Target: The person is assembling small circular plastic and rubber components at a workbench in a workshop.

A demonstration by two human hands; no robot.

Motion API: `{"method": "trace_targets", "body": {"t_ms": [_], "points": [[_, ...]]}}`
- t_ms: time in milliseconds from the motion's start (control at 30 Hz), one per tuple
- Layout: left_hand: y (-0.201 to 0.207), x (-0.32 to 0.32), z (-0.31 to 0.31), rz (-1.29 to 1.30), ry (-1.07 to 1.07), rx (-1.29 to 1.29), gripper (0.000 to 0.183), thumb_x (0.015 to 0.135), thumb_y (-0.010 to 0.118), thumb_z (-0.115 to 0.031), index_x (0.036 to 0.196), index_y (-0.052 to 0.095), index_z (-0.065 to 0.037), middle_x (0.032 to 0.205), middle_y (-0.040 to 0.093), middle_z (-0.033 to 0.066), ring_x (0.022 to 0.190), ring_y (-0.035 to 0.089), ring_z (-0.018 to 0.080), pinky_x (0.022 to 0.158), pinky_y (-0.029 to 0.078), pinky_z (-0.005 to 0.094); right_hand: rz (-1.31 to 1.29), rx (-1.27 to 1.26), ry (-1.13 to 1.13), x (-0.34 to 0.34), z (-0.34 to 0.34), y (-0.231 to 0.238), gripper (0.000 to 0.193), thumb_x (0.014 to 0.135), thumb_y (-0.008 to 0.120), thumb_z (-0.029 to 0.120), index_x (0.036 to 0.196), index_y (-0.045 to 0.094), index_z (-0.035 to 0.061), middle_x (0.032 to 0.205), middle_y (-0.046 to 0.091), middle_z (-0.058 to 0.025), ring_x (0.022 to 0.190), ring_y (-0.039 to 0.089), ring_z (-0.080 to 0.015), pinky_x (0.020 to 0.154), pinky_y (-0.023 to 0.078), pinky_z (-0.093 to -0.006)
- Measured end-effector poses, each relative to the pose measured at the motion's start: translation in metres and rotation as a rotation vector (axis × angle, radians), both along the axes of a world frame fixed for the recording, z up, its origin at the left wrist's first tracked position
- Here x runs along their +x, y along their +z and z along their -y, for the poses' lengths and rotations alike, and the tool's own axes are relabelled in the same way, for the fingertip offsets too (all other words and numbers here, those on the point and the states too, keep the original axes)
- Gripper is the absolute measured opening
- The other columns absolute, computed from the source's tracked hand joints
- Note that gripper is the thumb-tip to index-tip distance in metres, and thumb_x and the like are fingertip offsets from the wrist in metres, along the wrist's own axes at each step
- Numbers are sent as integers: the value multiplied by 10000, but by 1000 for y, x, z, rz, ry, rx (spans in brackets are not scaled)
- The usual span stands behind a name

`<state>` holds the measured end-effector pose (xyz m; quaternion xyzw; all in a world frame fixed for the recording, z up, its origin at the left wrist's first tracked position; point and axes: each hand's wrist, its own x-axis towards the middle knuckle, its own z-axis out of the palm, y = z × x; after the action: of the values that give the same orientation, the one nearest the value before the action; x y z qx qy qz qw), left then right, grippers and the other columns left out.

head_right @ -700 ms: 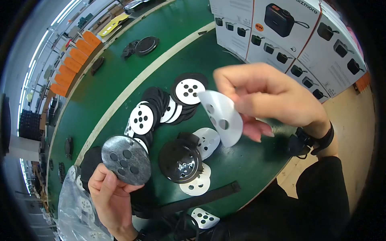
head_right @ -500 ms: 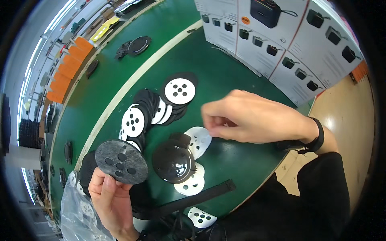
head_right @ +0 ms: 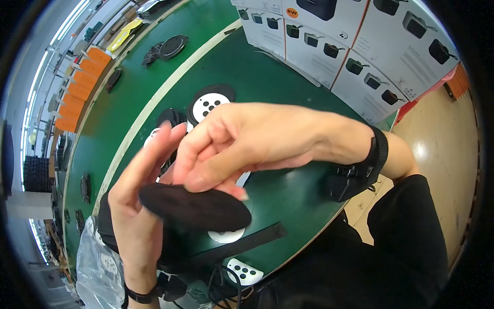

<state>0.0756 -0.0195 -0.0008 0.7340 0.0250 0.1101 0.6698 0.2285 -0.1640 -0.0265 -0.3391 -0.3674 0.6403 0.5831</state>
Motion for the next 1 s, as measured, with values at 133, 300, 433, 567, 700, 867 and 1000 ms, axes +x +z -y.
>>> {"method": "trace_targets", "body": {"t_ms": [133,300,433,567,700,867,1000], "points": [[-4,13,-20,-334,-69,92,668,757,665,31,1366,395,-26,1286,501,208,1208,489,249,1010,366,347,187,-51,-223,24,24,4,159,845,642,82,957,556,9,759,615,-39,536,565,-76,504,443,-196],[-6,13,-21,-523,-167,995,701,690,716,2,1319,407,15,1058,581,217,993,572,348,852,451,374,196,10,-312,45,37,-2,161,888,603,127,971,493,44,822,579,-37,647,595,-68,576,509,-193],[-7,17,-19,-693,-127,898,667,677,719,25,1287,453,4,846,581,151,787,588,297,715,463,372,180,12,-323,48,40,-5,168,892,598,132,973,481,43,827,582,-43,651,599,-79,584,511,-196],[12,11,-36,-662,-54,521,542,708,661,99,1226,526,13,727,520,20,658,500,105,642,448,259,73,71,-272,51,41,-12,178,888,599,125,986,478,39,838,588,-42,670,603,-89,598,505,-208],[30,-20,-39,-482,192,81,493,767,571,137,1245,486,58,813,516,-7,731,522,59,612,460,172,103,106,-292,43,39,-20,210,866,627,101,993,476,30,858,594,-43,712,597,-84,626,493,-216],[15,-42,-9,17,647,80,522,791,571,92,1286,408,83,868,479,21,798,573,99,574,500,169,-79,169,-174,-6,28,-11,181,860,613,12,990,487,4,882,576,-36,786,582,-78,683,474,-215],[-8,-35,10,232,792,97,663,792,569,87,1377,258,48,889,465,44,796,569,129,561,523,207,37,333,-324,-55,11,-10,151,861,601,-18,983,515,0,926,551,-45,842,565,-83,733,463,-235]]}}
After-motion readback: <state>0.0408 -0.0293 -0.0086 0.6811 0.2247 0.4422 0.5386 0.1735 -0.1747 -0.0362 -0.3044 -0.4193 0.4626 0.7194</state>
